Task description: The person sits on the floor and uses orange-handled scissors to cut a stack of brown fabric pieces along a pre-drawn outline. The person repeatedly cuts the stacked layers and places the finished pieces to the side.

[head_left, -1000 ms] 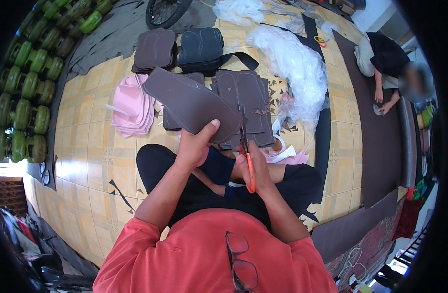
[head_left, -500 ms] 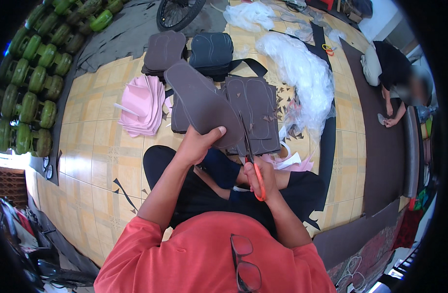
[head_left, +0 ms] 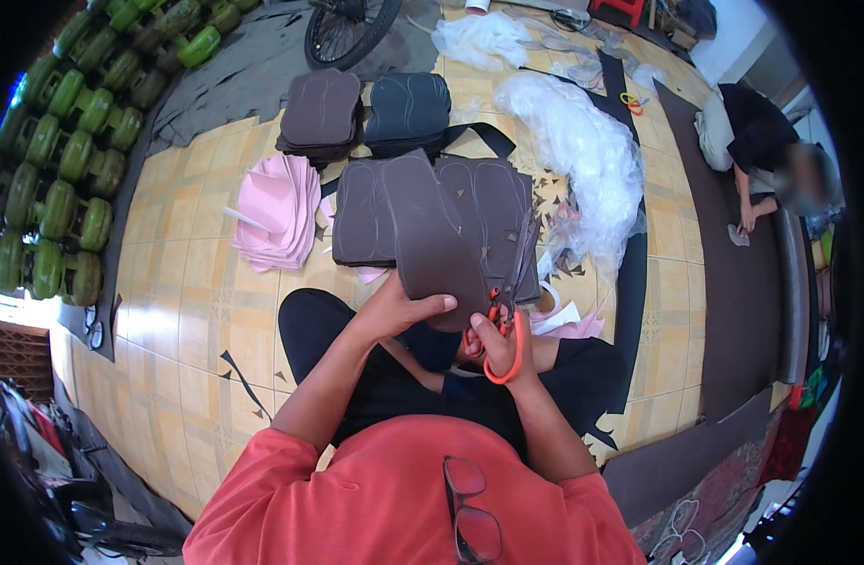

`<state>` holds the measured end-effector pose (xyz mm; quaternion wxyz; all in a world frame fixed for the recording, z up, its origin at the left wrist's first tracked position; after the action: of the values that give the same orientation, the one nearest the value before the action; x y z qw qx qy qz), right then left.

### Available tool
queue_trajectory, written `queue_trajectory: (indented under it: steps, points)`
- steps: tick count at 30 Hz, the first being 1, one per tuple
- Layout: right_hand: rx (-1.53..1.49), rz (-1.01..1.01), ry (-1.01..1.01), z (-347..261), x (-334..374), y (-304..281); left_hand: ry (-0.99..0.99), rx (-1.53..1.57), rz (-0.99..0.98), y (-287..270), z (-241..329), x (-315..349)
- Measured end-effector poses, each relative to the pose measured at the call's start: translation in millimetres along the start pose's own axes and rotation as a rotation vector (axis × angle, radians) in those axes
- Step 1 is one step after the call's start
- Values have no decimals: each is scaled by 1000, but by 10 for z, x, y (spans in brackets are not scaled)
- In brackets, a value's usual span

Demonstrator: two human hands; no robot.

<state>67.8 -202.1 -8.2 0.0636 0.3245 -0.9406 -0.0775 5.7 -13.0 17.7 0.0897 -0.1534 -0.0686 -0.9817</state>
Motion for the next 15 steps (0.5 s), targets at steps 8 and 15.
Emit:
queue_trajectory:
  steps: [8, 15]
  points:
    - [281, -194, -122, 135, 98, -100, 141, 483, 327, -403, 254, -254]
    - [551, -154, -322, -89, -100, -61, 39, 124, 223, -94, 334, -44]
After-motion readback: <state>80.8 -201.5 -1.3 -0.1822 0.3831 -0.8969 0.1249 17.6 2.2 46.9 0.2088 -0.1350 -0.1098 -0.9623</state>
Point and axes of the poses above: each hand's wrist, its own x-axis away from the middle knuckle, its own y-axis out of the palm, z = x × y, the point moved 1 cm from there along -x, towards the middle knuckle, and after that the axes turned 9 degrees about -y, right-handed, at the moved point
